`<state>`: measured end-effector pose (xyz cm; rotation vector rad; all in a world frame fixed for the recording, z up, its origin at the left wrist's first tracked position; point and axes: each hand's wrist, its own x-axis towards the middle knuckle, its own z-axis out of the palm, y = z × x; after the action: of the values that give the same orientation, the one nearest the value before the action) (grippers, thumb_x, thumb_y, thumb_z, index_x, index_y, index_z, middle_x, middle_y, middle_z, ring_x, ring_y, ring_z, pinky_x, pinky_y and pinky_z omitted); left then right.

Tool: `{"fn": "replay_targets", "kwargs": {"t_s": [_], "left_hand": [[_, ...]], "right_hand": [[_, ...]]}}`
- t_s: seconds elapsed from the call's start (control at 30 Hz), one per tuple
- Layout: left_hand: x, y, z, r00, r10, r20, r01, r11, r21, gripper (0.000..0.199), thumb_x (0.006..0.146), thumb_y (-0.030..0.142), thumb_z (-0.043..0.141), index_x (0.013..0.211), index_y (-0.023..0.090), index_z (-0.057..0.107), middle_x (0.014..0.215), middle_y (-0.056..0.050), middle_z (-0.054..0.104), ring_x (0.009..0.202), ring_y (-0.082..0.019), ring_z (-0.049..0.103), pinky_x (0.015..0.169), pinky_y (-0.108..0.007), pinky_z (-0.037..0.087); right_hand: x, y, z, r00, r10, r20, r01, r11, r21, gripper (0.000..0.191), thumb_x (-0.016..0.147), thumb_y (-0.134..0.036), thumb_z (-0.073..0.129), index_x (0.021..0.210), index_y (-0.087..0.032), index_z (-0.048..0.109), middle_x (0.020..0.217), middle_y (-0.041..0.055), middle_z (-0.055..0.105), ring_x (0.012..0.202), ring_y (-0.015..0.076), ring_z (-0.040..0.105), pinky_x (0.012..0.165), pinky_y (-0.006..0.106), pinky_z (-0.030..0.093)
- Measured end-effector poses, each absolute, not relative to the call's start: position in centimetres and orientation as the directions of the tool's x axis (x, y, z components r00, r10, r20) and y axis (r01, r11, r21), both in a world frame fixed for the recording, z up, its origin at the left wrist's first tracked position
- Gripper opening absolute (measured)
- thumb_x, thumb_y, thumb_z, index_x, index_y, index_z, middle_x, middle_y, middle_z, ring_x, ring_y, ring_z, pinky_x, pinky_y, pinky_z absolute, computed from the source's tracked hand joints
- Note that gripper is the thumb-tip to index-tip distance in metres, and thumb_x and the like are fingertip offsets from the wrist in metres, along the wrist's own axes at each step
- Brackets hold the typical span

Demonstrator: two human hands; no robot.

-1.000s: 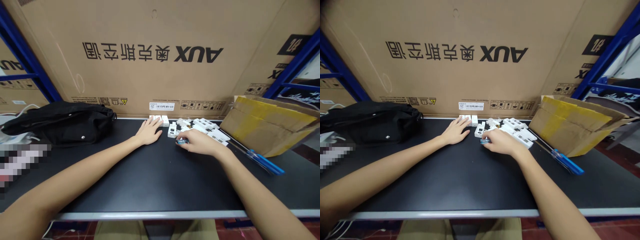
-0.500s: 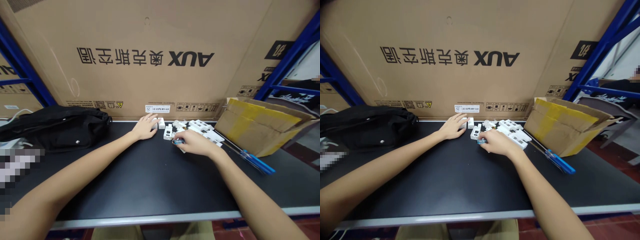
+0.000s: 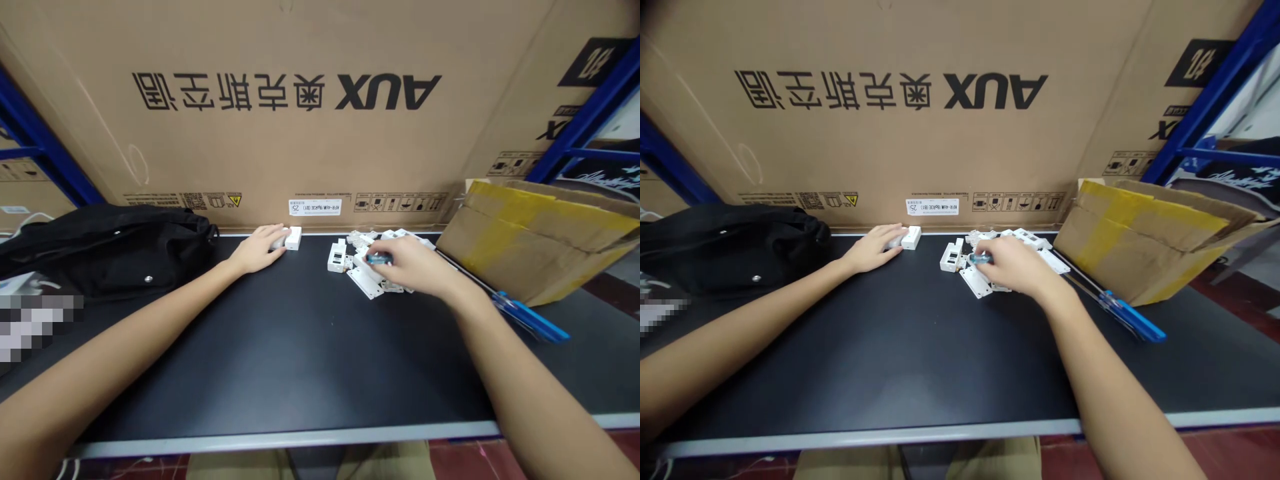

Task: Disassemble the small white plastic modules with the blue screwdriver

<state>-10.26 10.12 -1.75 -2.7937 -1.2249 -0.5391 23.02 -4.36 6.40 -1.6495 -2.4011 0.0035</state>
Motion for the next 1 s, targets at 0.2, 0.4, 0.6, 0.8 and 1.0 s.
{"fn": "replay_targets", "kwargs": {"t_s": [0.2,0.4,0.6,0.8,1.0], "left_hand": [[-12.8,7.5,-1.6,0.501,0.792,0.348,0.802,-0.576,0.159,0.054,0.092,0.046,0.046,0.14,0.021,0.046,0.147,-0.009,0.049,0.136,-0.029,0.043,0.112,-0.05,0.04],[-12.0,3.8,-0.9,0.417,0.837,0.356,0.846,-0.5,0.185,0.038,0.088,0.044,0.051,0.12,0.023,0.053,0.126,-0.008,0.06,0.121,-0.031,0.052,0.095,-0.051,0.052],[-10.7,3.0,-0.5,0.634,0.702,0.324,0.7,-0.699,0.145,0.023,0.091,0.037,0.048,0.109,0.026,0.057,0.119,-0.005,0.06,0.119,-0.027,0.05,0.09,-0.043,0.054],[-11.3,3.6,-0.8,0.649,0.684,0.334,0.67,-0.721,0.176,0.023,0.091,0.035,0.049,0.109,0.025,0.057,0.118,-0.005,0.06,0.118,-0.026,0.05,0.101,-0.045,0.049],[-11.2,3.5,-0.9,0.656,0.676,0.337,0.658,-0.73,0.183,0.022,0.09,0.035,0.048,0.108,0.025,0.058,0.118,-0.006,0.061,0.117,-0.026,0.05,0.102,-0.047,0.048]], "right_hand": [[26.1,-4.2,7.0,-0.203,0.966,0.157,0.971,0.219,-0.091,0.026,0.087,-0.041,0.05,0.079,-0.02,0.064,0.077,0.0047,0.069,0.066,0.0185,0.058,0.06,0.029,0.034],[26.8,-4.6,7.1,-0.226,0.969,-0.103,0.97,0.215,-0.113,0.044,0.083,-0.063,0.056,0.068,-0.021,0.055,0.064,0.0014,0.061,0.058,0.0159,0.053,0.056,0.03,0.036],[26.9,-4.9,7.1,-0.251,0.928,-0.274,0.963,0.21,-0.171,0.034,0.073,-0.053,0.069,0.067,-0.021,0.059,0.066,0.0007,0.062,0.061,0.017,0.054,0.056,0.03,0.04],[26.9,-5.0,7.0,-0.24,0.907,-0.347,0.965,0.184,-0.186,0.023,0.068,-0.045,0.072,0.072,-0.023,0.066,0.067,-0.0002,0.065,0.063,0.0182,0.058,0.056,0.028,0.043],[28.3,-4.8,6.5,-0.21,0.925,-0.317,0.97,0.157,-0.184,0.021,0.066,-0.043,0.074,0.075,-0.024,0.069,0.076,0.001,0.07,0.068,0.0207,0.064,0.061,0.031,0.047]]}}
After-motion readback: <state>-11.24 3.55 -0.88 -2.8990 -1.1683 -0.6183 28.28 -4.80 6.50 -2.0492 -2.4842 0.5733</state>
